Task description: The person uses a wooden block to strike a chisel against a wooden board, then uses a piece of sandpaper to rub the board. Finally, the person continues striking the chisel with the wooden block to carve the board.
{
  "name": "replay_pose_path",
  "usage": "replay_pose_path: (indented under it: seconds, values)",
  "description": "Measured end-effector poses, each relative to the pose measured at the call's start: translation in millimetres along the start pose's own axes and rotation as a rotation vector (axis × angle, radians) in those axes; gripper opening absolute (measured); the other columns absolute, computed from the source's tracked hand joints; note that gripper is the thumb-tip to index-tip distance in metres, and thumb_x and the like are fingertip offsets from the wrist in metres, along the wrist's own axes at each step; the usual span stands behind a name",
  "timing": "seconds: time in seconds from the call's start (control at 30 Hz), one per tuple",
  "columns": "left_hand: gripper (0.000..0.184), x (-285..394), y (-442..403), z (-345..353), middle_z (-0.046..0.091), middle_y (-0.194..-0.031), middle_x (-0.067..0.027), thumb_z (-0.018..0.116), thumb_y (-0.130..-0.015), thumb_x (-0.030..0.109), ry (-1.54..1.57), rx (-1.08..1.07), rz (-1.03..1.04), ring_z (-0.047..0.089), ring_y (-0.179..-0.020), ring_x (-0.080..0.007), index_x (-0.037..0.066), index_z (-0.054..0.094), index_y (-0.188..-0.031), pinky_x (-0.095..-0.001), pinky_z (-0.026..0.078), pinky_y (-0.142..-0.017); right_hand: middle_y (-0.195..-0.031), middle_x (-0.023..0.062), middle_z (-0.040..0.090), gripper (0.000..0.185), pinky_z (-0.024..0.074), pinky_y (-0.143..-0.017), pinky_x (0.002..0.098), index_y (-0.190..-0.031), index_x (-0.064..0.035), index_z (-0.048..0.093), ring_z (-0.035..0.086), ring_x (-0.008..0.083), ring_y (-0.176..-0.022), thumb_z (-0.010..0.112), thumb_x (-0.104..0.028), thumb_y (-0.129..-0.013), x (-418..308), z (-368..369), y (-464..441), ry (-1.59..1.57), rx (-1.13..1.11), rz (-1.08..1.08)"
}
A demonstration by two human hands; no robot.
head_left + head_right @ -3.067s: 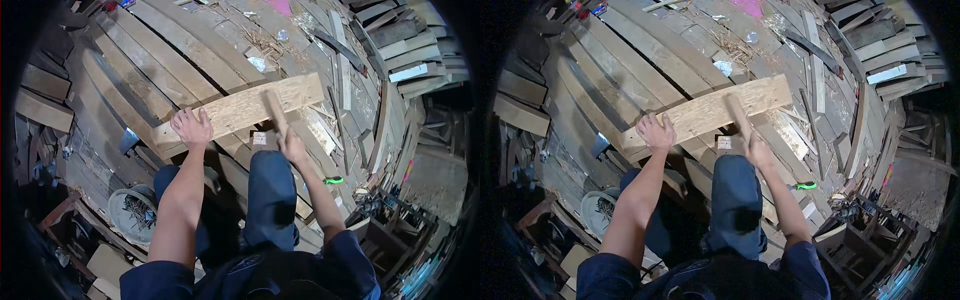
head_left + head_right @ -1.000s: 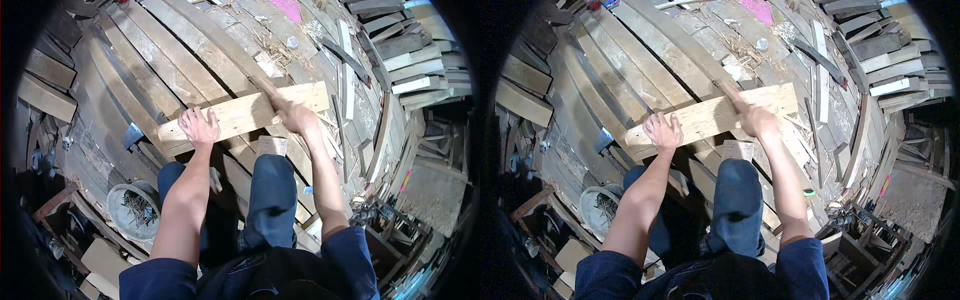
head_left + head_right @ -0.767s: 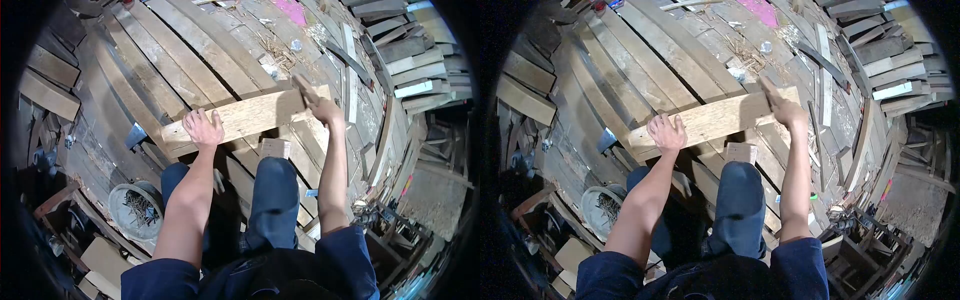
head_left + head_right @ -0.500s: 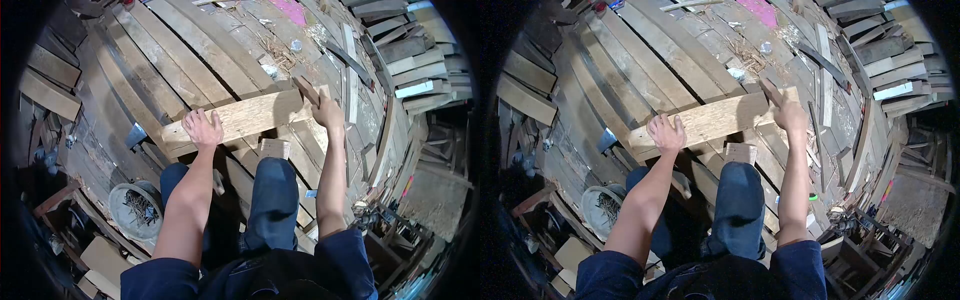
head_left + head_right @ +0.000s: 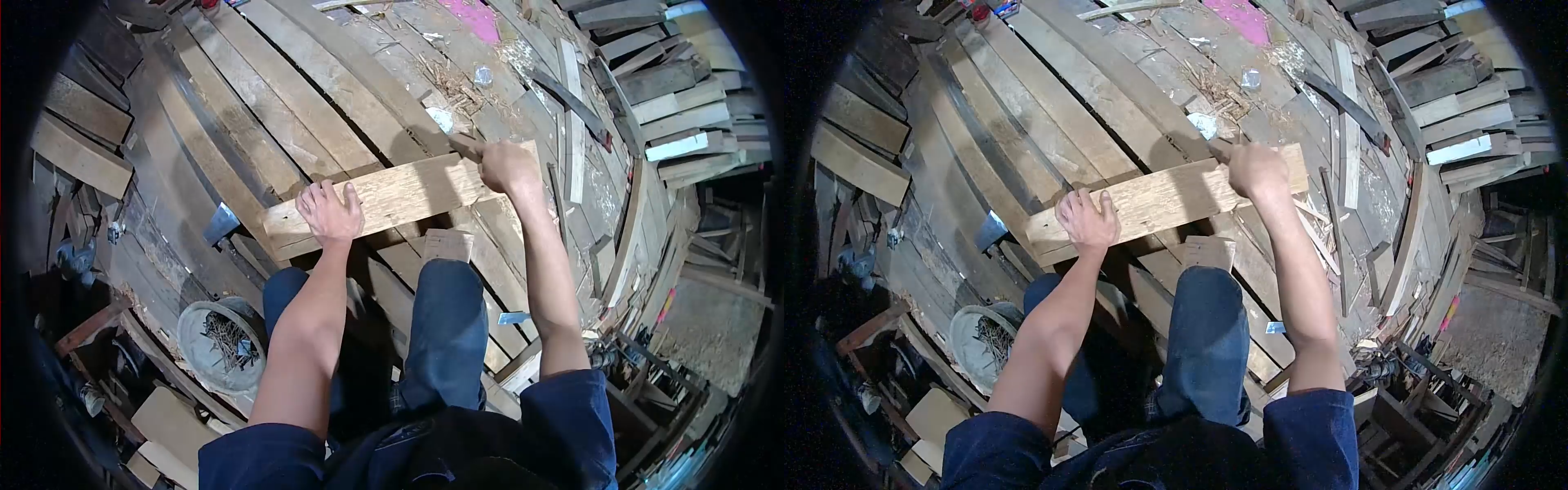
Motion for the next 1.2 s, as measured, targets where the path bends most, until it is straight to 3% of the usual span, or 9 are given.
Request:
replay_pose_path:
  seconds: [0.13, 0.2, 0.27, 0.4, 0.53, 0.63, 0.8, 0.97, 1.2]
  values:
    - [0.044, 1, 0, -3, 0.054, -0.112, -0.0182, 0.051, -0.095, 0.044, -0.004, -0.037, -0.007, 0.045, -0.119, -0.0360, 0.002, 0.057, -0.108, -0.0533, 0.025, -0.111, -0.107, 0.0170, 0.072, 0.034, 0.0553, -0.082, 0.0436, -0.122, -0.0269, 0.071, 0.071, 0.0339, -0.097, 0.066, -0.035, -0.089, 50, -23, -16, -0.363, -0.178, -0.071]
    - [0.043, -1, -1, -1, 0.054, -0.112, -0.0183, 0.052, -0.095, 0.043, -0.006, -0.018, 0.005, 0.045, -0.118, -0.0353, 0.002, 0.058, -0.108, -0.0533, 0.025, -0.111, -0.105, 0.0175, 0.073, 0.029, 0.0563, -0.079, 0.0447, -0.118, -0.0258, 0.073, 0.071, 0.0337, -0.094, 0.063, -0.030, -0.091, 60, -2, -44, -0.166, -0.064, 0.062]
    - [0.043, 0, -1, -3, 0.054, -0.112, -0.0184, 0.053, -0.095, 0.042, 0.016, -0.018, 0.004, 0.045, -0.118, -0.0350, 0.001, 0.058, -0.108, -0.0532, 0.025, -0.111, -0.104, 0.0230, 0.072, 0.053, 0.0561, -0.087, 0.0389, -0.115, -0.0053, 0.072, 0.071, 0.0311, -0.099, 0.050, -0.050, -0.099, 10, -19, -3, -0.049, 0.035, 0.032]
    - [0.042, 0, -1, -3, 0.055, -0.110, -0.0183, 0.053, -0.095, 0.041, -0.002, -0.020, 0.001, 0.046, -0.116, -0.0353, 0.001, 0.058, -0.105, -0.0531, 0.025, -0.111, -0.107, 0.0149, 0.073, 0.035, 0.0539, -0.092, 0.0438, -0.125, -0.0344, 0.067, 0.070, 0.0320, -0.103, 0.054, -0.028, -0.094, 9, -13, 10, -0.163, -0.025, -0.129]
    - [0.043, 1, -1, -5, 0.054, -0.110, -0.0183, 0.052, -0.095, 0.042, 0.019, -0.025, 0.007, 0.046, -0.117, -0.0356, 0.001, 0.058, -0.104, -0.0534, 0.025, -0.111, -0.111, 0.0171, 0.071, 0.033, 0.0547, -0.090, 0.0436, -0.123, -0.0295, 0.069, 0.070, 0.0309, -0.103, 0.054, -0.028, -0.094, 61, 8, -17, -0.192, -0.038, 0.083]
    - [0.043, -1, -1, -3, 0.054, -0.111, -0.0185, 0.053, -0.095, 0.043, 0.005, -0.028, 0.002, 0.046, -0.117, -0.0356, 0.001, 0.058, -0.105, -0.0535, 0.025, -0.111, -0.109, 0.0200, 0.071, 0.049, 0.0567, -0.082, 0.0498, -0.136, -0.0329, 0.059, 0.072, 0.0349, -0.094, 0.042, -0.012, -0.095, -5, 0, 31, -0.118, 0.072, 0.047]
    - [0.044, -1, 0, -2, 0.054, -0.113, -0.0187, 0.052, -0.095, 0.043, 0.019, -0.040, 0.002, 0.045, -0.119, -0.0356, 0.001, 0.057, -0.106, -0.0531, 0.024, -0.112, -0.108, 0.0192, 0.071, 0.037, 0.0560, -0.086, 0.0446, -0.124, -0.0279, 0.069, 0.071, 0.0338, -0.096, 0.053, -0.022, -0.091, 34, 4, 20, -0.347, 0.053, -0.203]
    - [0.044, -3, 0, 2, 0.055, -0.112, -0.0191, 0.051, -0.095, 0.043, 0.021, 0.014, 0.006, 0.046, -0.119, -0.0356, 0.001, 0.057, -0.105, -0.0535, 0.023, -0.113, -0.099, 0.0221, 0.072, 0.040, 0.0565, -0.083, 0.0497, -0.129, -0.0257, 0.064, 0.070, 0.0385, -0.093, 0.055, -0.022, -0.091, 24, 23, 26, -0.258, 0.131, 0.208]
    - [0.042, -3, 1, 5, 0.055, -0.110, -0.0184, 0.052, -0.095, 0.041, -0.001, 0.028, 0.009, 0.045, -0.117, -0.0352, 0.001, 0.057, -0.105, -0.0534, 0.023, -0.112, -0.092, 0.0252, 0.070, 0.042, 0.0540, -0.083, 0.0518, -0.133, -0.0225, 0.061, 0.069, 0.0431, -0.088, 0.057, -0.036, -0.094, 27, 44, 55, -0.440, 0.178, -0.086]
Point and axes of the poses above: each hand's wrist, its own y-axis away from the middle knuckle, its own z-axis out of the palm, x = y × z, the point moved 2 cm from there along -y, towards the middle knuckle
